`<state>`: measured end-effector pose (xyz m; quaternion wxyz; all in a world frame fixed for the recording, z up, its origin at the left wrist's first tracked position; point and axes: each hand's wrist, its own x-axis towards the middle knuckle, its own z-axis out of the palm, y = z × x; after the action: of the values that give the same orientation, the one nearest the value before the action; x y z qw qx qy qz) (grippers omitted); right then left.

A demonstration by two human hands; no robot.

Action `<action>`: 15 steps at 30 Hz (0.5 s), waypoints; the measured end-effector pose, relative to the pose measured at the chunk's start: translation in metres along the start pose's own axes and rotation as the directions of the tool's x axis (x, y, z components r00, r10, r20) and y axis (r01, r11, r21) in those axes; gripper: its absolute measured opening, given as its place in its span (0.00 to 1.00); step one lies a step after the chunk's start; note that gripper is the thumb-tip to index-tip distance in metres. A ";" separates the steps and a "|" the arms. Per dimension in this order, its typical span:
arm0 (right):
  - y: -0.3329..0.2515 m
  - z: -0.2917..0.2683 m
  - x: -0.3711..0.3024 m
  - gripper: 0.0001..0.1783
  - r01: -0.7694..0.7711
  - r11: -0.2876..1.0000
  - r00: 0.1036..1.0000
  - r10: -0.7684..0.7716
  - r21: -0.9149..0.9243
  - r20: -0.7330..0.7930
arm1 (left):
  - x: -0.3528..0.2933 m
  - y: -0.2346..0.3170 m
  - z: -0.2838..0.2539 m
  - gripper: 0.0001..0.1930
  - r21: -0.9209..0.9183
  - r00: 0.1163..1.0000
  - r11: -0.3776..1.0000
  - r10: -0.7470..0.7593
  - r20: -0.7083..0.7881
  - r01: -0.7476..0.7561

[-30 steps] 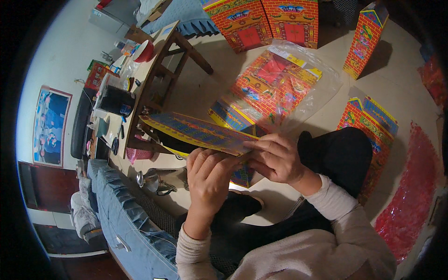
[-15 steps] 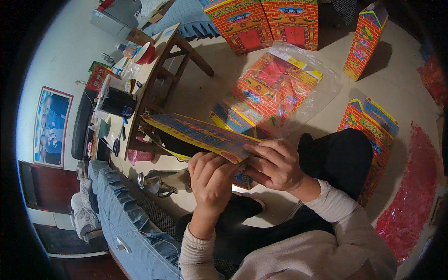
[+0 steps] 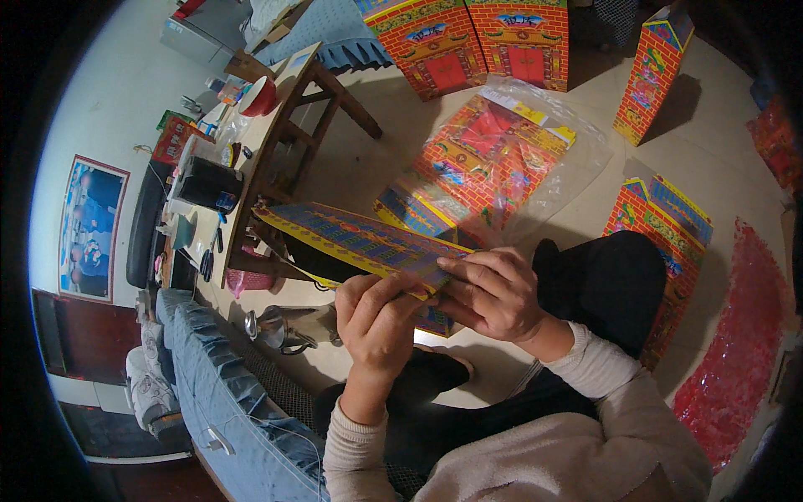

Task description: The person sits on the floor and assembles a colorful printed cardboard box. They fold the flaps, align the edges, and secure the seams with tape. The person repeats this process for multiple boxes, stacking the finished ones nearby.

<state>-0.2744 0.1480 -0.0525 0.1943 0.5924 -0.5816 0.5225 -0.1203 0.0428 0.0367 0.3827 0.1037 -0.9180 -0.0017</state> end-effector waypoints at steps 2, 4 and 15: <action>0.000 0.000 0.000 0.14 0.007 1.000 1.000 -0.007 0.000 -0.008 | 0.002 0.000 0.000 0.16 -0.010 1.000 1.000 0.009 -0.012 -0.009; -0.001 -0.001 0.002 0.13 0.001 1.000 1.000 -0.001 0.004 -0.014 | 0.004 0.000 0.001 0.15 -0.023 0.999 0.999 0.029 -0.039 -0.030; -0.005 -0.002 0.005 0.11 -0.012 0.999 0.998 0.015 0.051 -0.064 | 0.006 -0.002 0.000 0.15 -0.031 0.999 0.999 0.037 -0.017 -0.038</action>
<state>-0.2718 0.1483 -0.0454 0.1944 0.5759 -0.5657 0.5573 -0.1242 0.0396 0.0404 0.3919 0.0804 -0.9164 -0.0081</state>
